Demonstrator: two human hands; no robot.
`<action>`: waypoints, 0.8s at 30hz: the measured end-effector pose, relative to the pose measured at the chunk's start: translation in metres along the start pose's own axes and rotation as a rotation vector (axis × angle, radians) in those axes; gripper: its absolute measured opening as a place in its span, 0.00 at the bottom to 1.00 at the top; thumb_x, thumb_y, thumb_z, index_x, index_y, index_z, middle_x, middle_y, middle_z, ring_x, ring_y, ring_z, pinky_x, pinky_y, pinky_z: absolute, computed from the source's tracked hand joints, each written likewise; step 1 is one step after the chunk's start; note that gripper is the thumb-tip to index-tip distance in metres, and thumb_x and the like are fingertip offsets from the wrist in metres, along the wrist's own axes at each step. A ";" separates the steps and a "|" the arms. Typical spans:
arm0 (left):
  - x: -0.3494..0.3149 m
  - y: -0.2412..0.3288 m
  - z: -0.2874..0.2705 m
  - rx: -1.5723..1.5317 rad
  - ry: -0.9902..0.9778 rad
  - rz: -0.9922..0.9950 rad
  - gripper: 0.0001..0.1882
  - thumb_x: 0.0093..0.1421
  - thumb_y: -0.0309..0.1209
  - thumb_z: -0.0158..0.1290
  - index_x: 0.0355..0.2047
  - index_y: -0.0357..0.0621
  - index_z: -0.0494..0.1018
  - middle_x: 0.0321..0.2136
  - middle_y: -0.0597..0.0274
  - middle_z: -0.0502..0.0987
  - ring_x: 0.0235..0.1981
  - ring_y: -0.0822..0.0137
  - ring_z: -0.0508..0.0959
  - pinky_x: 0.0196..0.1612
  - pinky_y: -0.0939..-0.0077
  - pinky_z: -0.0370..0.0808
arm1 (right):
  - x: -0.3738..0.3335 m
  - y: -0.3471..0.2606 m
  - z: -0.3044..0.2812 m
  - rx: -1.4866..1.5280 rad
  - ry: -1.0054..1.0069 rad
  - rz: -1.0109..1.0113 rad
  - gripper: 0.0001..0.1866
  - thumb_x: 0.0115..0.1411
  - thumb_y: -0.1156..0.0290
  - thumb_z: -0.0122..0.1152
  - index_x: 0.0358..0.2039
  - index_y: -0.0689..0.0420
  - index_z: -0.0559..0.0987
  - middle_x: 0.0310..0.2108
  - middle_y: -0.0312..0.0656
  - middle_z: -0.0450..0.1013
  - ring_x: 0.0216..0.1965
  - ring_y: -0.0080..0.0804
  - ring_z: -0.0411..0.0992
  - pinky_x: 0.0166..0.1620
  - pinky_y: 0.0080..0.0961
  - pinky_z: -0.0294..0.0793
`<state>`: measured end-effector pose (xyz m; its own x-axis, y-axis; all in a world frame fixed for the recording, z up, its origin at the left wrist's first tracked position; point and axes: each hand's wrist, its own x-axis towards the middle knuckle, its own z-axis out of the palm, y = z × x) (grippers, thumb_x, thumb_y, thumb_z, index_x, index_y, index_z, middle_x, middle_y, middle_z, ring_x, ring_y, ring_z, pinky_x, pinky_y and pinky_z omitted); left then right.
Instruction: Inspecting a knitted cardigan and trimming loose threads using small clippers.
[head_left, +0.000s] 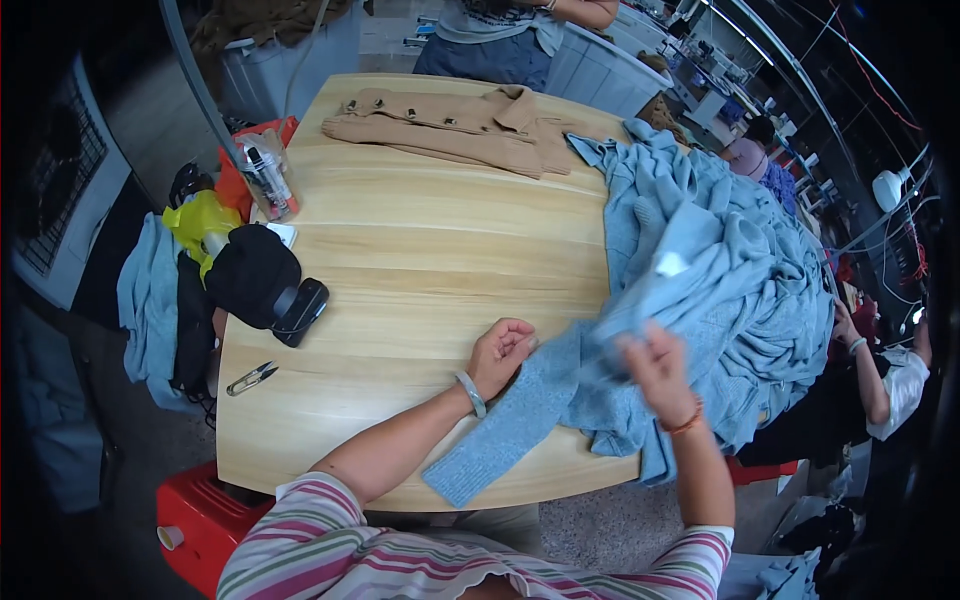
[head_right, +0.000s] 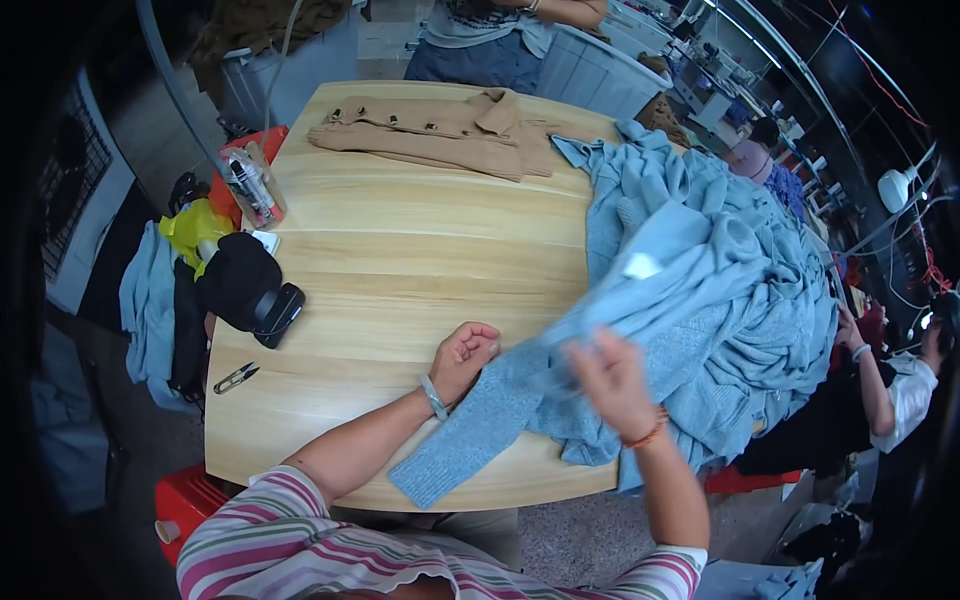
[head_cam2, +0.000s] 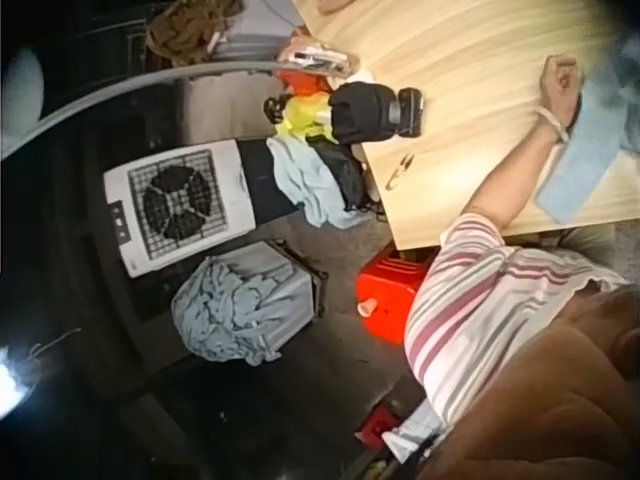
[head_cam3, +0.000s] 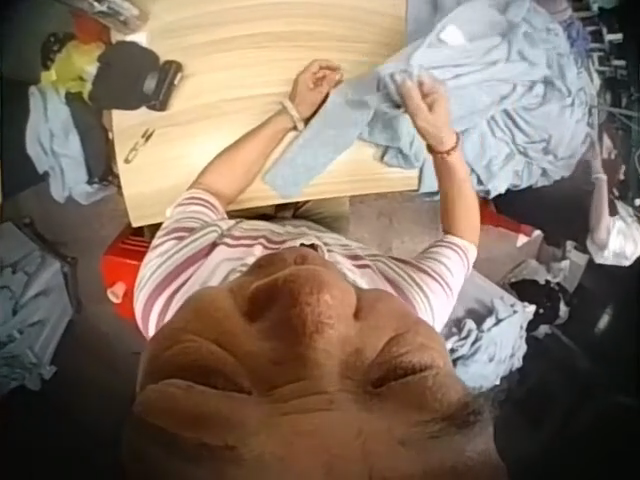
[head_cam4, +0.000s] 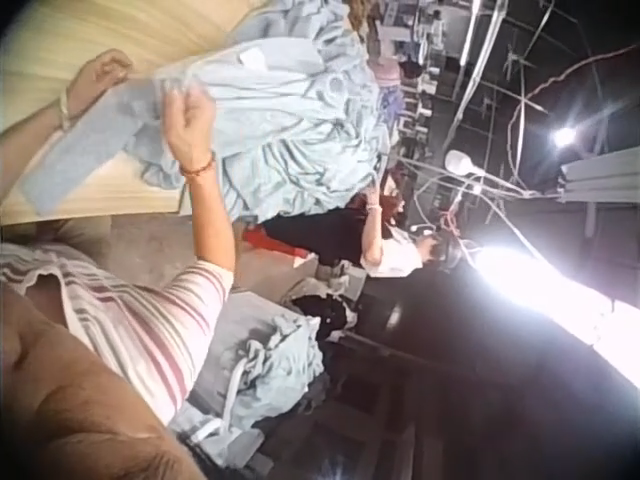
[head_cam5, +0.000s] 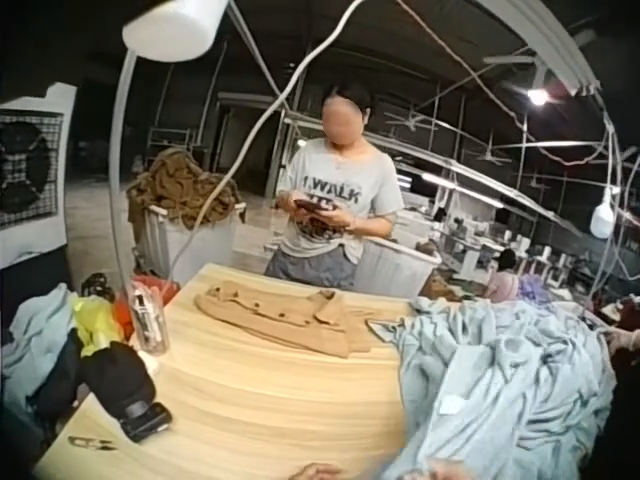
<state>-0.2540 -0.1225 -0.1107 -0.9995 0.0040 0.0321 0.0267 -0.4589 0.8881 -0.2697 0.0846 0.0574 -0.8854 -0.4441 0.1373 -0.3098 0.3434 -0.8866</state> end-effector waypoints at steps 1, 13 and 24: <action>0.000 0.000 0.001 -0.067 -0.021 0.029 0.18 0.60 0.22 0.53 0.50 0.37 0.64 0.30 0.65 0.75 0.31 0.79 0.73 0.36 0.87 0.70 | -0.006 -0.014 0.027 0.001 -0.182 0.010 0.07 0.63 0.71 0.53 0.31 0.61 0.75 0.20 0.28 0.66 0.23 0.13 0.62 0.23 0.18 0.63; 0.000 0.001 -0.002 0.060 -0.170 0.091 0.31 0.64 0.30 0.47 0.66 0.44 0.51 0.52 0.52 0.69 0.49 0.67 0.72 0.53 0.73 0.69 | -0.040 -0.015 0.136 0.328 -0.964 0.062 0.11 0.65 0.67 0.53 0.34 0.64 0.71 0.22 0.37 0.66 0.26 0.16 0.59 0.30 0.21 0.64; 0.000 0.006 0.010 -0.271 -0.050 -0.052 0.24 0.65 0.24 0.41 0.62 0.38 0.56 0.58 0.50 0.64 0.57 0.62 0.67 0.60 0.68 0.65 | -0.052 -0.005 0.149 0.338 -0.870 -0.043 0.13 0.64 0.67 0.54 0.30 0.64 0.69 0.20 0.44 0.64 0.25 0.22 0.60 0.30 0.26 0.64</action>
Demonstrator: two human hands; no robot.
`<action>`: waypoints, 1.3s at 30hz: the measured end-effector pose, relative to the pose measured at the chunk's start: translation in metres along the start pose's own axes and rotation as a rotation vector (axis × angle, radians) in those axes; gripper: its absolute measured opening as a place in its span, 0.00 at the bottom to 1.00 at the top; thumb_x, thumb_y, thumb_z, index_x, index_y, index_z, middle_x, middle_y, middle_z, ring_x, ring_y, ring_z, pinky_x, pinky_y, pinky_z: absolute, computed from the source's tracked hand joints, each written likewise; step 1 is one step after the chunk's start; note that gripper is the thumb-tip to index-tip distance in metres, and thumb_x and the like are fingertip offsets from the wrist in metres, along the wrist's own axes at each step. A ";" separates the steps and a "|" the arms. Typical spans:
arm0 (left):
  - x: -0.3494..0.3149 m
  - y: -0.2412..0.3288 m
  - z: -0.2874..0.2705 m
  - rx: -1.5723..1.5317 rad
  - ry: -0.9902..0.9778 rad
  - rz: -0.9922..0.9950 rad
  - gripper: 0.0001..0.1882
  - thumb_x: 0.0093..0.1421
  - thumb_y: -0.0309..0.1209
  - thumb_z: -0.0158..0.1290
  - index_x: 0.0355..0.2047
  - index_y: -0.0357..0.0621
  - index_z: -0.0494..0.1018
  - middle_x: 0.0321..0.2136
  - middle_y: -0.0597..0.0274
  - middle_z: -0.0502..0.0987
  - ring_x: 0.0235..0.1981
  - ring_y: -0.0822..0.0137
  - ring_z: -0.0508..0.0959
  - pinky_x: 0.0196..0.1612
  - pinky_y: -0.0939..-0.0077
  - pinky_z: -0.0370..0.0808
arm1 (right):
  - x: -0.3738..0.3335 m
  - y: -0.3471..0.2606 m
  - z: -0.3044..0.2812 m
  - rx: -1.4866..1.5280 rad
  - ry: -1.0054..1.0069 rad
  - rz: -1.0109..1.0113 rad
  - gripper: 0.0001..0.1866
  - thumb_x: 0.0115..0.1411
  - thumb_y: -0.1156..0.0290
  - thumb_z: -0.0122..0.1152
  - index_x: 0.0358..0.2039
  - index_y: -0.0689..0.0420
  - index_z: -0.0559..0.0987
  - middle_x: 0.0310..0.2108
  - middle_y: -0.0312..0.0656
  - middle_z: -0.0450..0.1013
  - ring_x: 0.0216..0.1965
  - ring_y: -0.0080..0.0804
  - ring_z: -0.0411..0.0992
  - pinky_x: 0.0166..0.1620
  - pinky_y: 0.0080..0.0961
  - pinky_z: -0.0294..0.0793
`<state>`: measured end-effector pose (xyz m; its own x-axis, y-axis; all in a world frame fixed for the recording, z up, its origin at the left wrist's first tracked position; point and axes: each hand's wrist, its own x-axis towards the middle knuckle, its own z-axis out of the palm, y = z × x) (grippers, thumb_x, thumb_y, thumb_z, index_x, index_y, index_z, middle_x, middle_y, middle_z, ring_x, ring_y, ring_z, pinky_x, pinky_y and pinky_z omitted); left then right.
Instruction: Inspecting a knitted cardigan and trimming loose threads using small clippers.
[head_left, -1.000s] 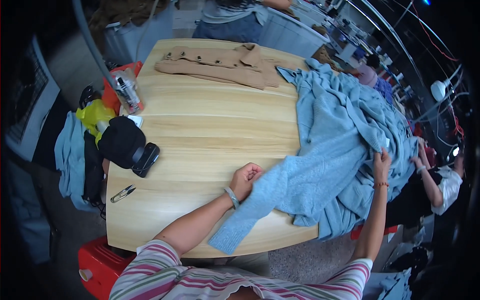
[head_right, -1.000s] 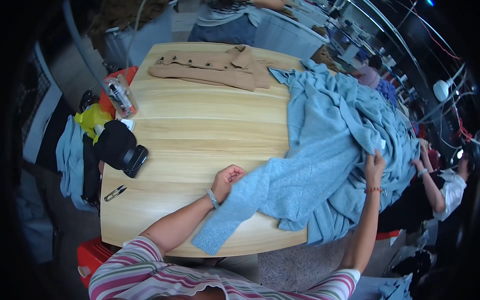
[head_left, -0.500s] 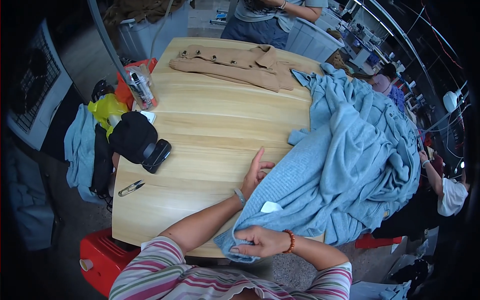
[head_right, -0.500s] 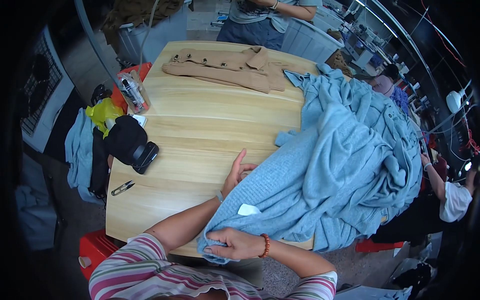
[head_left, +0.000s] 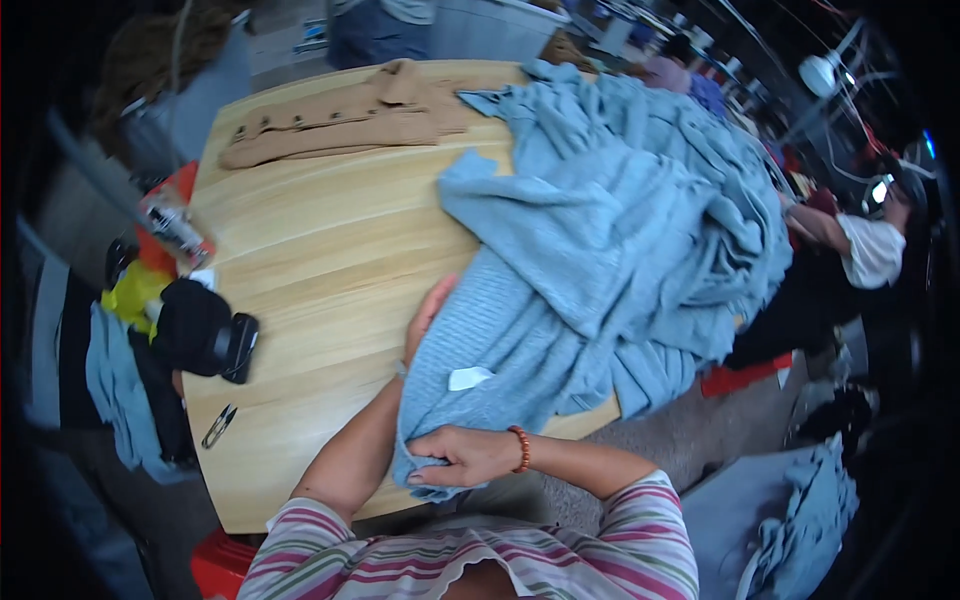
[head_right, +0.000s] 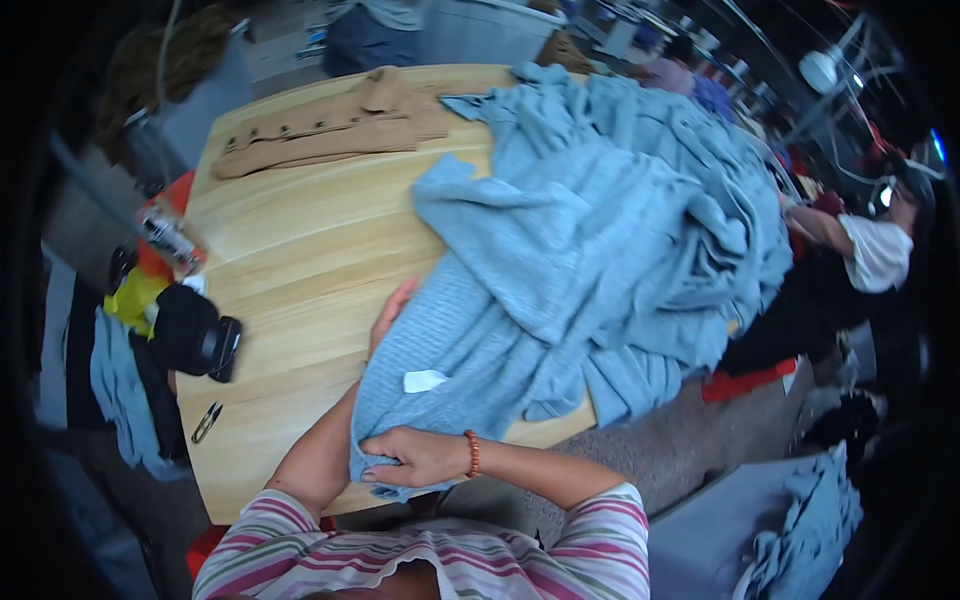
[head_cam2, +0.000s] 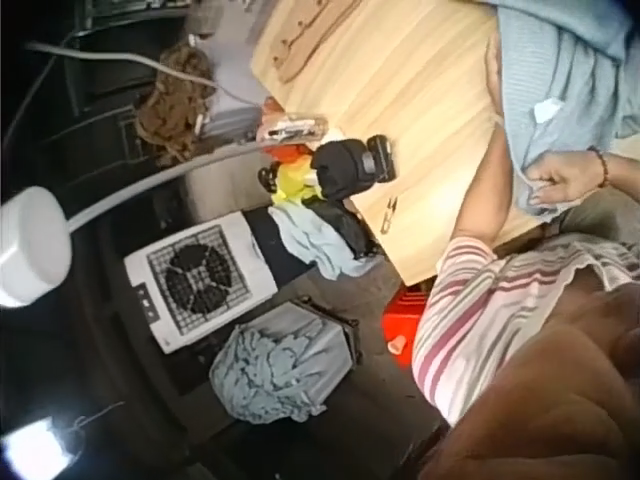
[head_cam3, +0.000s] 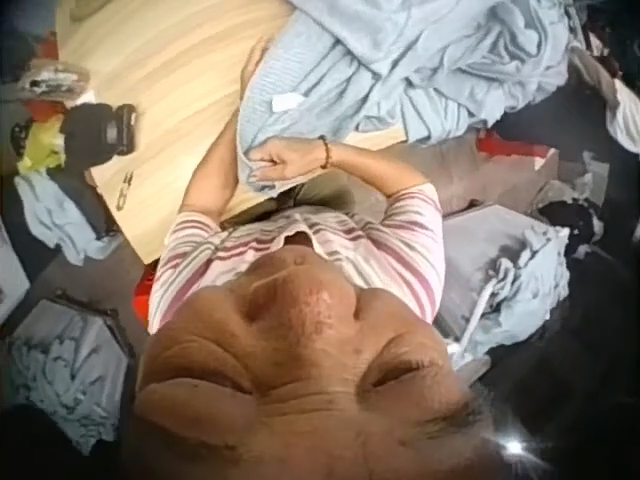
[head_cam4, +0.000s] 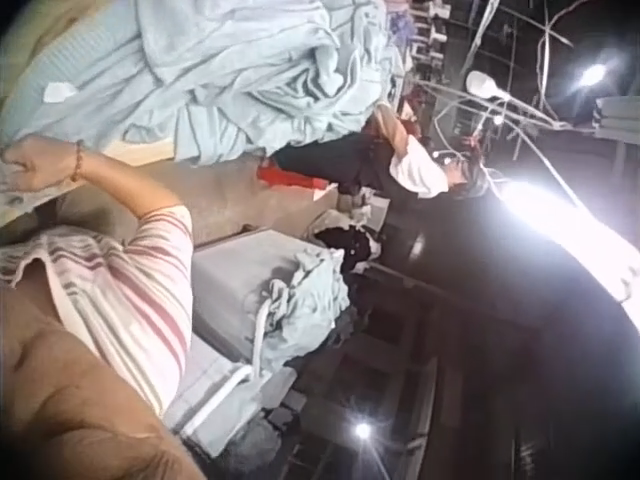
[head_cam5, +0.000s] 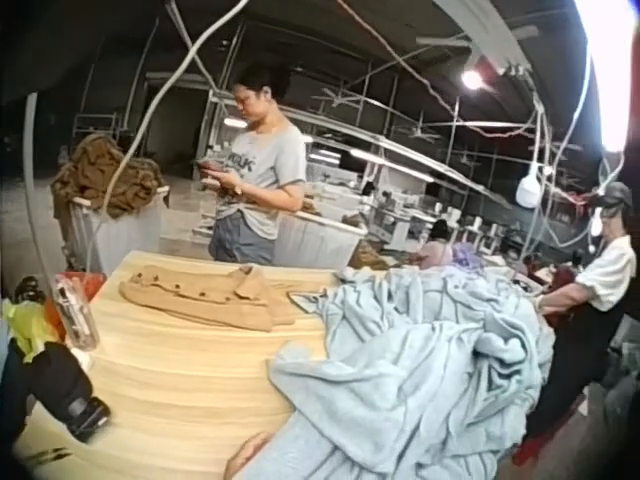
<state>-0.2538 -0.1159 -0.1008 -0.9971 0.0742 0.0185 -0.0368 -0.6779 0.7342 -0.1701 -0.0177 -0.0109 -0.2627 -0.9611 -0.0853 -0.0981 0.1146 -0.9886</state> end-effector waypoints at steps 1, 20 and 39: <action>0.000 0.002 0.002 -0.045 -0.036 -0.019 0.25 0.66 0.24 0.39 0.64 0.38 0.53 0.59 0.48 0.62 0.57 0.60 0.67 0.60 0.67 0.65 | -0.002 0.003 0.003 -0.007 -0.001 0.020 0.12 0.64 0.67 0.53 0.30 0.64 0.69 0.20 0.42 0.64 0.24 0.21 0.59 0.29 0.26 0.64; -0.071 0.142 0.041 -0.256 0.133 0.131 0.22 0.67 0.44 0.38 0.48 0.38 0.69 0.43 0.52 0.75 0.44 0.60 0.75 0.53 0.64 0.70 | -0.164 -0.028 -0.085 -0.788 1.518 -0.151 0.17 0.54 0.77 0.60 0.46 0.61 0.74 0.44 0.45 0.70 0.42 0.36 0.71 0.38 0.25 0.74; -0.170 0.132 0.055 1.251 0.137 0.360 0.24 0.55 0.24 0.51 0.54 0.41 0.65 0.49 0.53 0.68 0.48 0.60 0.71 0.47 0.72 0.70 | -0.226 0.031 -0.142 -1.310 1.566 0.434 0.45 0.43 0.50 0.71 0.60 0.52 0.64 0.65 0.53 0.50 0.60 0.56 0.54 0.59 0.51 0.56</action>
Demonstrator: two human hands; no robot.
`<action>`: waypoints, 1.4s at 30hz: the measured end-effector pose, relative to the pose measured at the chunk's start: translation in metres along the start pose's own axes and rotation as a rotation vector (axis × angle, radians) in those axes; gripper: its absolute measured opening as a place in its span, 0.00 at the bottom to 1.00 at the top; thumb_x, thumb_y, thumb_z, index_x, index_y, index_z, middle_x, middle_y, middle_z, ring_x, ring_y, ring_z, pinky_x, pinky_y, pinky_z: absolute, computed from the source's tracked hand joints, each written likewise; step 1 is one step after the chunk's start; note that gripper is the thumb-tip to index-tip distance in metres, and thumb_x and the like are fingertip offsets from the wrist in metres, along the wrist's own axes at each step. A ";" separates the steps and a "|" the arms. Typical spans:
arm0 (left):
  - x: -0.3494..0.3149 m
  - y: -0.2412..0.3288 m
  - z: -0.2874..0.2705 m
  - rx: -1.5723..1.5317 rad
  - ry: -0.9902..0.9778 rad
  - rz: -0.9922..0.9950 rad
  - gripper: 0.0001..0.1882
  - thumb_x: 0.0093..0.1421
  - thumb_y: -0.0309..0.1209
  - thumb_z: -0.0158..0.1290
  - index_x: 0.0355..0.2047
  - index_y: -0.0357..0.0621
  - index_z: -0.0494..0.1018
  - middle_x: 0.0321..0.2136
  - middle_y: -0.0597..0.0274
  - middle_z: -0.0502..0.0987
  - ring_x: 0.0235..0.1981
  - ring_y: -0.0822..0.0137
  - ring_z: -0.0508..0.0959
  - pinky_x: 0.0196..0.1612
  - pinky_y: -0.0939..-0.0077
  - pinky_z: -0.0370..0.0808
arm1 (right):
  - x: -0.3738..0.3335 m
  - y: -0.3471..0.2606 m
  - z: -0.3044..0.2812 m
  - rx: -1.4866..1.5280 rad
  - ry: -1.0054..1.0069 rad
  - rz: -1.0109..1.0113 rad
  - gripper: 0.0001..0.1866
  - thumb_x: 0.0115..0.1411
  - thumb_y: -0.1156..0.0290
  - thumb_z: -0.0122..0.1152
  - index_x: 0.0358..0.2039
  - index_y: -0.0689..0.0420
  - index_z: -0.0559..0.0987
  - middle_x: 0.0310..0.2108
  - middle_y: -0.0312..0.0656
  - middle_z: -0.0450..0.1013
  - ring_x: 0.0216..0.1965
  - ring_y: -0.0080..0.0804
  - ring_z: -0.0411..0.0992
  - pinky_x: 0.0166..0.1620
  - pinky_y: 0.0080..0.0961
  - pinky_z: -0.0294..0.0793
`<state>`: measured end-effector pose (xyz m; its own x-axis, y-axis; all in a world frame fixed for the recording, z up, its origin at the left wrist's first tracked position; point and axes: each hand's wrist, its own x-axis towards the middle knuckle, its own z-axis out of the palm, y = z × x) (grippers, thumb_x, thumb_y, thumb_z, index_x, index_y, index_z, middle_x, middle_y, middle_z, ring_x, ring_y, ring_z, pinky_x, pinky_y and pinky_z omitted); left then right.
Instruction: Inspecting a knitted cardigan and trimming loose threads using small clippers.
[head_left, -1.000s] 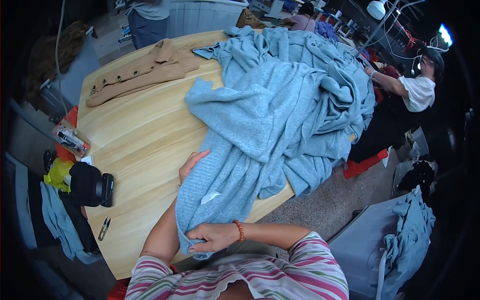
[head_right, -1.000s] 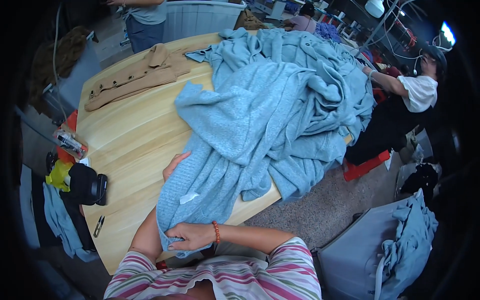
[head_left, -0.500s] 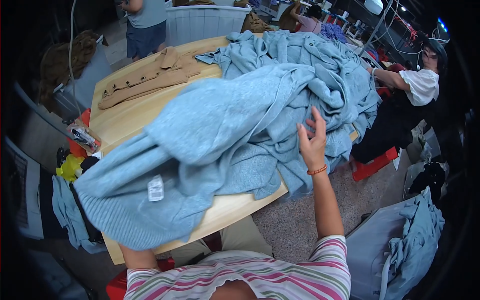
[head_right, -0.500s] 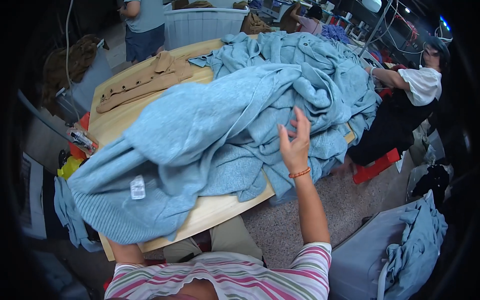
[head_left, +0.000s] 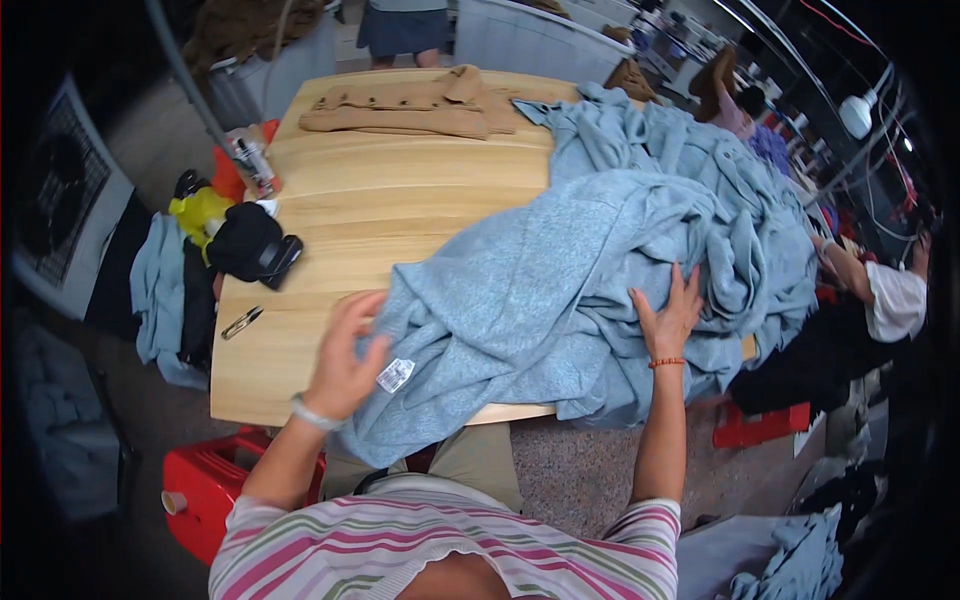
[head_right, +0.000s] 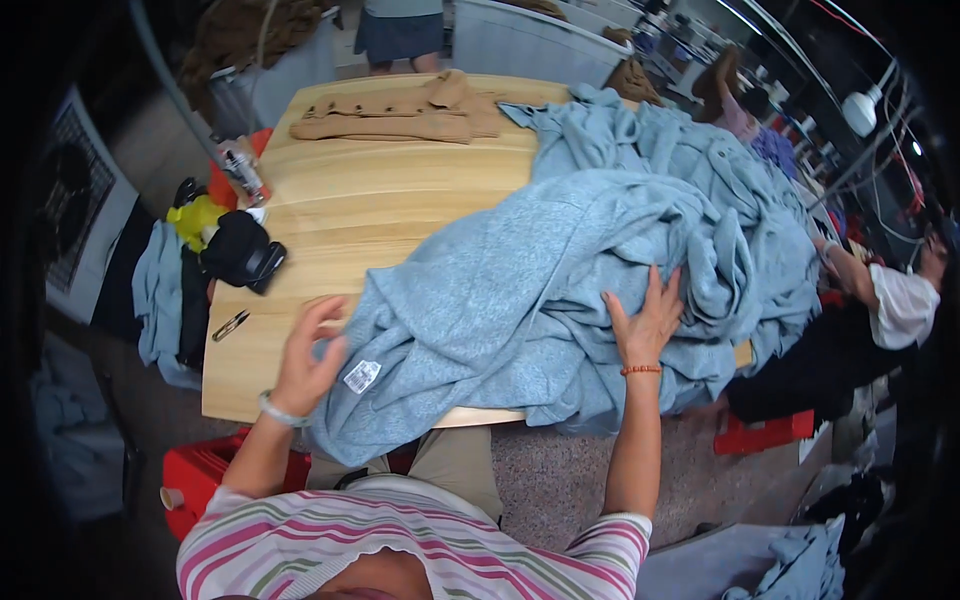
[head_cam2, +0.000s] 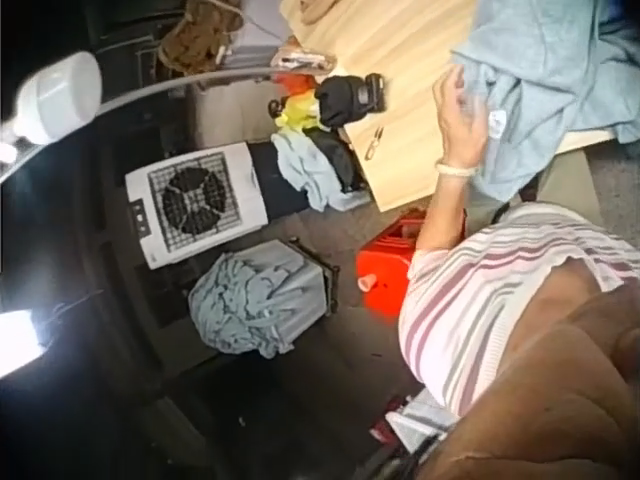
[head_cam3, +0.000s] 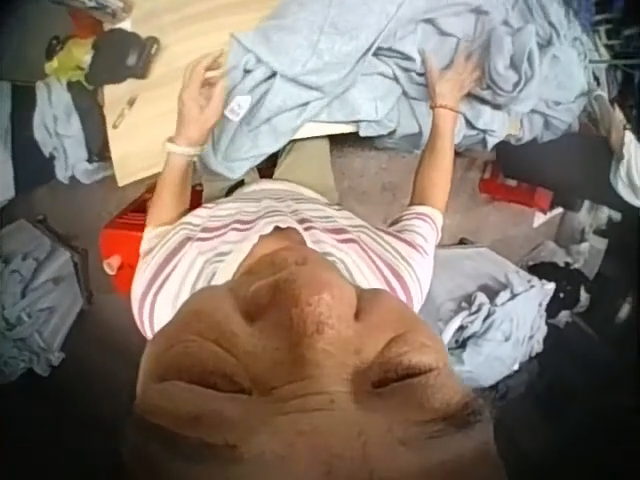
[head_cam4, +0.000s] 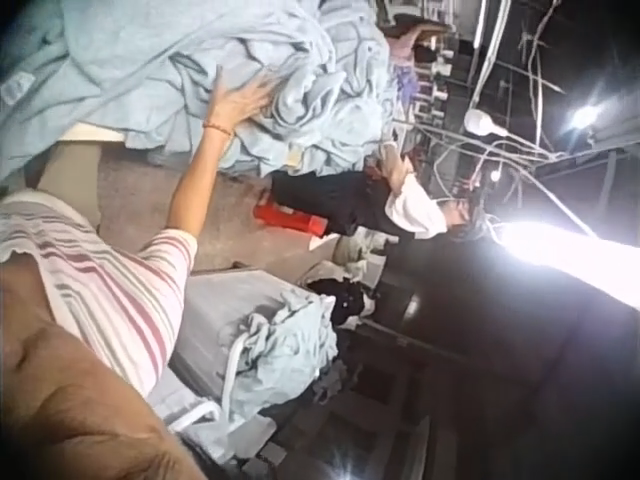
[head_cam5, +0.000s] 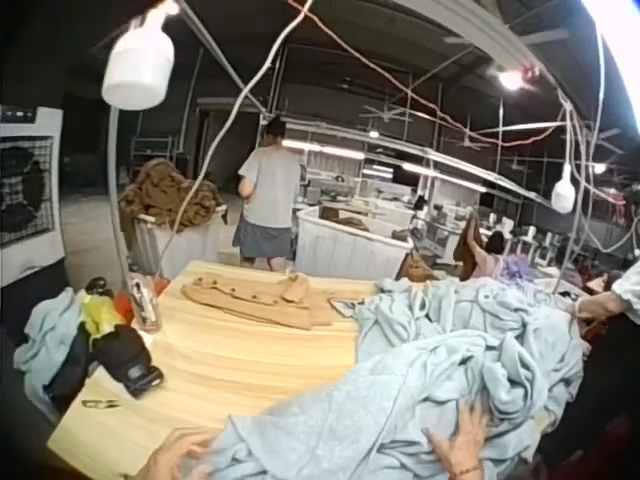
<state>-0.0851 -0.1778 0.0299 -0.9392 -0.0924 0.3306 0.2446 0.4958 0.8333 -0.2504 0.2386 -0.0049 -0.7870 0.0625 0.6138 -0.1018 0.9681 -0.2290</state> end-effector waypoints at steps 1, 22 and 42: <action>0.010 0.011 0.015 -0.072 -0.046 0.033 0.25 0.55 0.26 0.53 0.54 0.41 0.65 0.49 0.52 0.68 0.49 0.60 0.70 0.48 0.71 0.70 | -0.003 -0.003 0.001 -0.083 -0.007 0.001 0.45 0.43 0.50 0.71 0.60 0.52 0.64 0.66 0.51 0.50 0.59 0.55 0.55 0.57 0.51 0.58; 0.231 0.006 0.123 -0.656 0.178 -0.154 0.17 0.54 0.26 0.53 0.45 0.39 0.75 0.35 0.61 0.80 0.34 0.67 0.77 0.40 0.73 0.74 | -0.013 0.003 -0.004 -0.049 -0.057 -0.037 0.39 0.44 0.60 0.71 0.56 0.54 0.67 0.65 0.52 0.52 0.57 0.58 0.57 0.59 0.48 0.58; -0.003 -0.041 -0.045 -0.141 0.029 -0.195 0.16 0.55 0.23 0.52 0.44 0.33 0.70 0.35 0.63 0.76 0.37 0.76 0.73 0.43 0.80 0.70 | -0.005 -0.002 -0.008 -0.063 -0.121 -0.132 0.25 0.47 0.76 0.60 0.49 0.64 0.68 0.62 0.55 0.56 0.55 0.58 0.58 0.56 0.48 0.60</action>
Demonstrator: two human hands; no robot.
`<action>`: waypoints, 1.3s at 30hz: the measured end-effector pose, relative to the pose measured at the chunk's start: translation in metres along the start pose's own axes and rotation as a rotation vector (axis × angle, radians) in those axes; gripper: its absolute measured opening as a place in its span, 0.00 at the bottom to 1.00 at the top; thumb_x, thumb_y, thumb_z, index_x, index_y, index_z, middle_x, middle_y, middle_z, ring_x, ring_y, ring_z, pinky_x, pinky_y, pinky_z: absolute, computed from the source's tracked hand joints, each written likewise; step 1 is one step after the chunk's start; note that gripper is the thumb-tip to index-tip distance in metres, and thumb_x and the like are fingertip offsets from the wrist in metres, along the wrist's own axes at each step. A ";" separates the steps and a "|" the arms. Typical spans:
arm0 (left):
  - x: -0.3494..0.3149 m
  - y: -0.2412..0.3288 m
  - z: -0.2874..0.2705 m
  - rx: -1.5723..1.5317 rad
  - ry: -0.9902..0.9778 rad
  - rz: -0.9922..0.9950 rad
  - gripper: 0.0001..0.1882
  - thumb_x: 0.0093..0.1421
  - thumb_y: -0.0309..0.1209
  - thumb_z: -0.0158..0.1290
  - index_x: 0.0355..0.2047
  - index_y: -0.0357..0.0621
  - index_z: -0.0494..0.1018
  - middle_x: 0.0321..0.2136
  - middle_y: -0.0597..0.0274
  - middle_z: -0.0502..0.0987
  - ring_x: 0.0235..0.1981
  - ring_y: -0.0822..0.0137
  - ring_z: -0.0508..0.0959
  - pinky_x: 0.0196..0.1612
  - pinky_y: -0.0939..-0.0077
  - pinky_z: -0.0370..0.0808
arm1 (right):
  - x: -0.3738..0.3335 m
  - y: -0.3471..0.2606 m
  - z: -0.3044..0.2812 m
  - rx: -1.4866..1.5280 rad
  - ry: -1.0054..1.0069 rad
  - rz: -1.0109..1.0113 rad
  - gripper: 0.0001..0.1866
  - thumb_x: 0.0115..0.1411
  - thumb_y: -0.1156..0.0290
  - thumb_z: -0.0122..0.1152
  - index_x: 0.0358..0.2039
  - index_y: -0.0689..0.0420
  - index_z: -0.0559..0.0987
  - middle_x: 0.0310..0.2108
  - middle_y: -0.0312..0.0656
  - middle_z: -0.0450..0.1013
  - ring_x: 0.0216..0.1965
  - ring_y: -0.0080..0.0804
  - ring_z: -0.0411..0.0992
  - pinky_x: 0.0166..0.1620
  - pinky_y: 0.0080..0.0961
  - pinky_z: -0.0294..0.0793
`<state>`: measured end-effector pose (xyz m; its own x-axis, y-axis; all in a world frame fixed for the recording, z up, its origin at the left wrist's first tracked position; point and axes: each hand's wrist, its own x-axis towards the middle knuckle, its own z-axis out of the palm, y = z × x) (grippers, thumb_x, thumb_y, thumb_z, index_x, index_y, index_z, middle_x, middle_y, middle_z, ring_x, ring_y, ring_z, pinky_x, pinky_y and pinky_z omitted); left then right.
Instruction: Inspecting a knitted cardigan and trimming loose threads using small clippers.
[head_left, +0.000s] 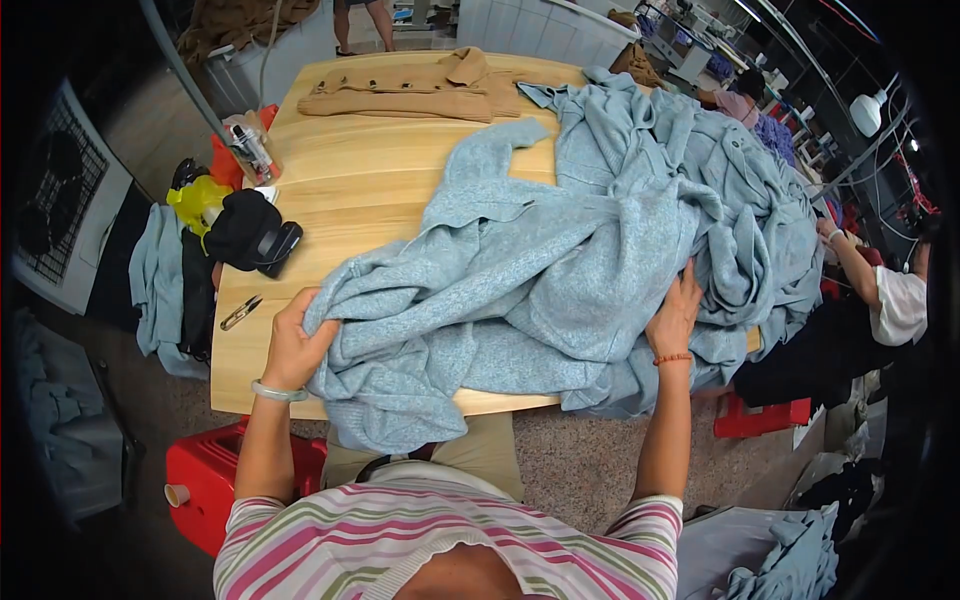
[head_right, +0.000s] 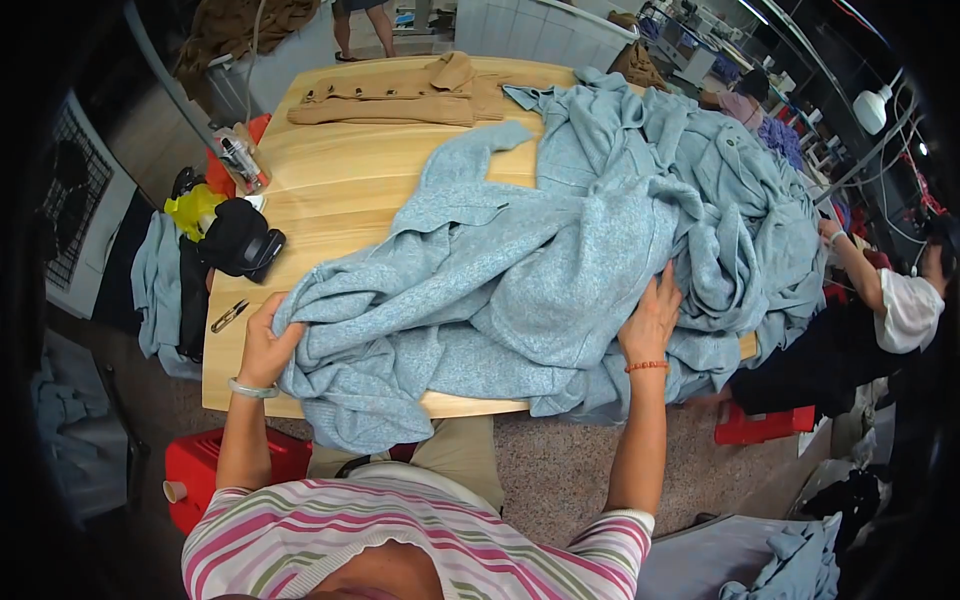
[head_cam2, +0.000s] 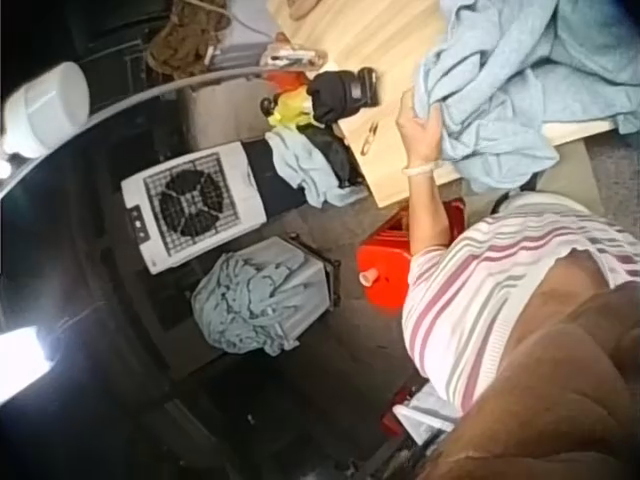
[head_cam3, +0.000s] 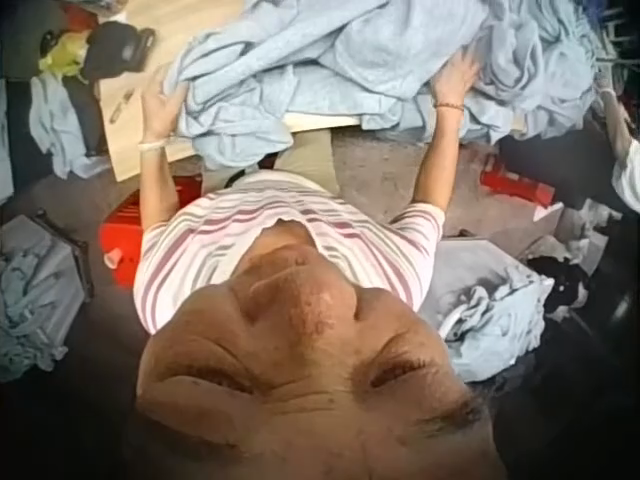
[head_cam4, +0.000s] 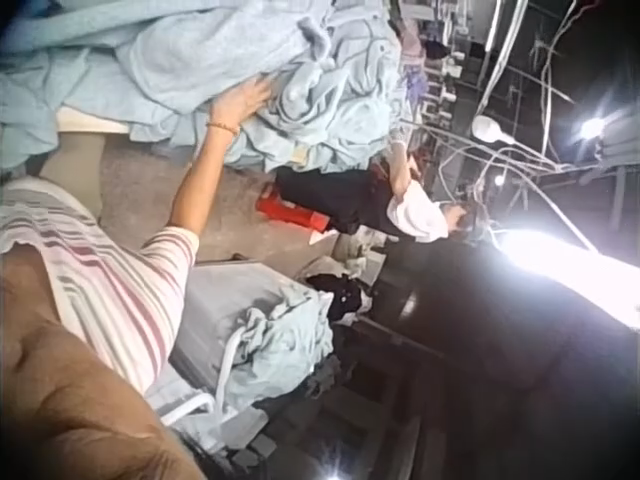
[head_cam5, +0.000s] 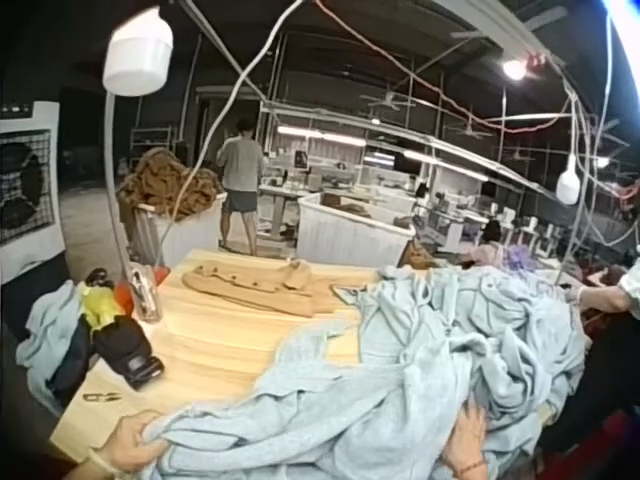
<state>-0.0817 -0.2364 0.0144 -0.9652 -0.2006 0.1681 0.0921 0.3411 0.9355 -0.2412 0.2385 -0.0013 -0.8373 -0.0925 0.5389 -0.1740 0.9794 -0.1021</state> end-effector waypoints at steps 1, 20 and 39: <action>-0.001 -0.002 -0.001 -0.011 0.018 -0.015 0.16 0.55 0.23 0.52 0.44 0.33 0.70 0.35 0.63 0.76 0.37 0.76 0.73 0.43 0.80 0.70 | -0.003 -0.004 -0.009 -0.001 0.001 -0.013 0.25 0.47 0.76 0.60 0.49 0.64 0.68 0.62 0.55 0.56 0.55 0.58 0.58 0.56 0.48 0.60; -0.032 0.007 -0.078 -0.983 0.494 -0.070 0.24 0.64 0.41 0.48 0.54 0.37 0.65 0.51 0.50 0.71 0.52 0.57 0.72 0.54 0.65 0.70 | 0.034 -0.023 -0.004 -0.004 0.175 -0.192 0.25 0.36 0.84 0.52 0.38 0.54 0.76 0.47 0.46 0.68 0.53 0.53 0.63 0.56 0.46 0.61; -0.026 -0.008 -0.031 -0.638 -0.078 -0.476 0.16 0.62 0.29 0.51 0.48 0.33 0.69 0.40 0.65 0.74 0.40 0.76 0.73 0.45 0.80 0.71 | 0.173 -0.080 0.011 0.242 0.138 -0.639 0.21 0.50 0.81 0.56 0.47 0.54 0.75 0.47 0.46 0.71 0.48 0.45 0.69 0.49 0.37 0.69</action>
<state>-0.0495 -0.2624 0.0126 -0.9481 -0.1200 -0.2945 -0.2347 -0.3609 0.9026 -0.3778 0.1424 0.0902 -0.4617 -0.5980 0.6552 -0.7347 0.6716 0.0952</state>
